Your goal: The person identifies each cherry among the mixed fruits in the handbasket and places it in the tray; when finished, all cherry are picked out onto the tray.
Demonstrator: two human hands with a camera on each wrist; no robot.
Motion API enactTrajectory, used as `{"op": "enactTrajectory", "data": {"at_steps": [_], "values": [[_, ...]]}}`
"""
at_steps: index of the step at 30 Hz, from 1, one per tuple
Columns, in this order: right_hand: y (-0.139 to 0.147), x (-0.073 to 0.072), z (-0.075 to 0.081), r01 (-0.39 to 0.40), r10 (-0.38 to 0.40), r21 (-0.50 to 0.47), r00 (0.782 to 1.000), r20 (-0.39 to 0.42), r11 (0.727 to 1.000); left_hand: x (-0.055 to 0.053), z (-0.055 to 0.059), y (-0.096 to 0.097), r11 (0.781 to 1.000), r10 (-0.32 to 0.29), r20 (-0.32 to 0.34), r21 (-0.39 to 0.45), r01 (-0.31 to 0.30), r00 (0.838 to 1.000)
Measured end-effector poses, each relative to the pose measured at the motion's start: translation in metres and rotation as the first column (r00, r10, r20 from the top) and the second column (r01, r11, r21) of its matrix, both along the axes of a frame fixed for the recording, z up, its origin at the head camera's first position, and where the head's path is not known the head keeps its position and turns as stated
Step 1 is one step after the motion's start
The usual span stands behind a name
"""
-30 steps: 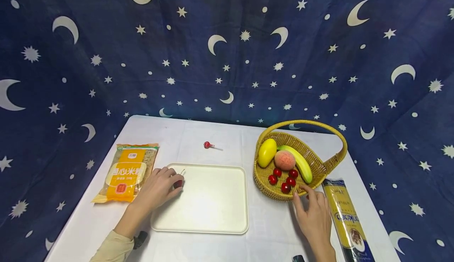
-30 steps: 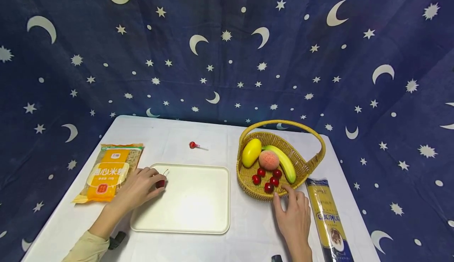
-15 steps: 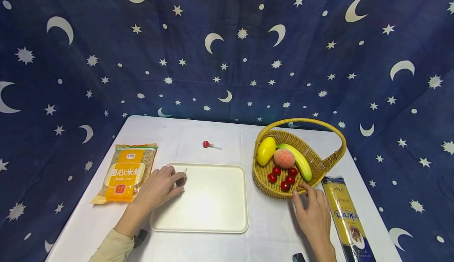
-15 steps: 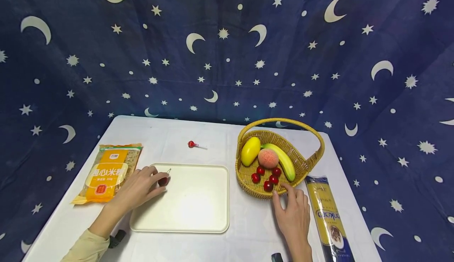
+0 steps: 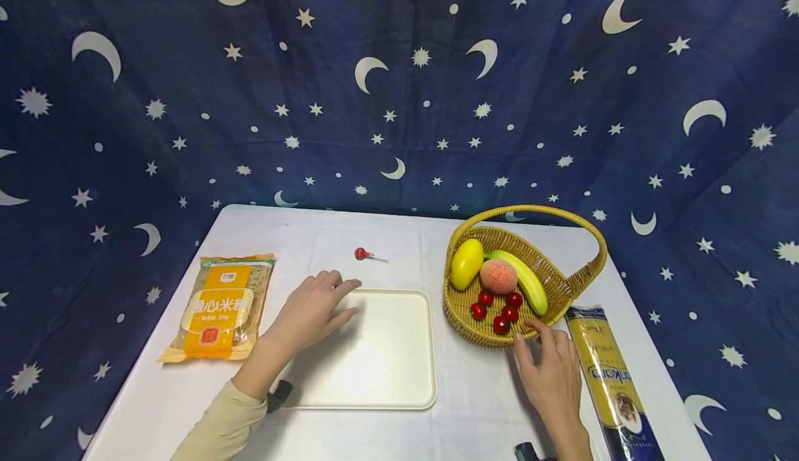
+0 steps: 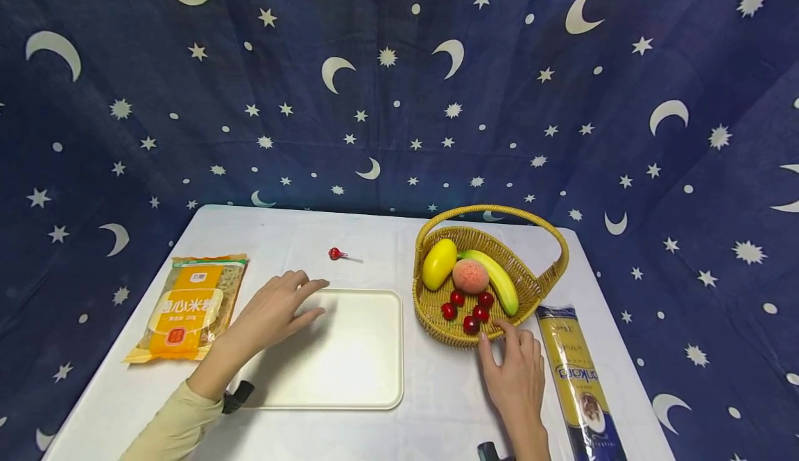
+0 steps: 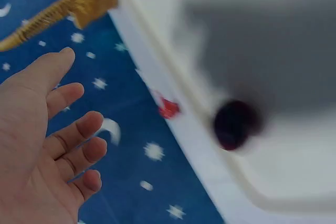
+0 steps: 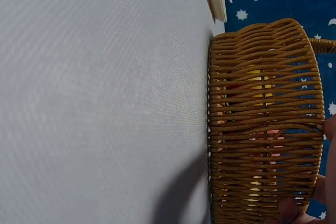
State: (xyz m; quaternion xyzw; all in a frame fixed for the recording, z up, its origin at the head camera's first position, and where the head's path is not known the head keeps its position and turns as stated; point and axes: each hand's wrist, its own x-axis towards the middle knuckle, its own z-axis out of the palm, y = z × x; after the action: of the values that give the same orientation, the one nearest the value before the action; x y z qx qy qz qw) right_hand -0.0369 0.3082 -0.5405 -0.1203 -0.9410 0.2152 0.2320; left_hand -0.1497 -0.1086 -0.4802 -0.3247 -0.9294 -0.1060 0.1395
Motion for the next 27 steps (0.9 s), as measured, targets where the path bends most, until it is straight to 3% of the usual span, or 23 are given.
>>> {"op": "enactTrajectory", "data": {"at_steps": [8,14,21,27], "values": [[0.001,0.001,0.001,0.009,-0.009,-0.009,1.0,0.01,1.0,-0.015,0.034,0.075,0.985,-0.171,-0.044,0.005,0.172,0.984],[0.0,0.0,0.001,0.006,-0.006,-0.012,1.0,0.017,1.0,-0.019,0.047,0.137,0.955,-0.294,-0.018,-0.043,0.293,0.956],[-0.001,0.0,0.001,0.007,-0.007,-0.011,1.0,0.017,1.0,-0.023,0.04,0.205,0.912,-0.367,0.029,-0.184,0.366,0.93],[-0.002,0.0,-0.001,0.007,-0.007,0.001,1.0,-0.005,1.0,-0.024,0.029,0.246,0.875,-0.394,0.077,-0.272,0.4,0.916]]}}
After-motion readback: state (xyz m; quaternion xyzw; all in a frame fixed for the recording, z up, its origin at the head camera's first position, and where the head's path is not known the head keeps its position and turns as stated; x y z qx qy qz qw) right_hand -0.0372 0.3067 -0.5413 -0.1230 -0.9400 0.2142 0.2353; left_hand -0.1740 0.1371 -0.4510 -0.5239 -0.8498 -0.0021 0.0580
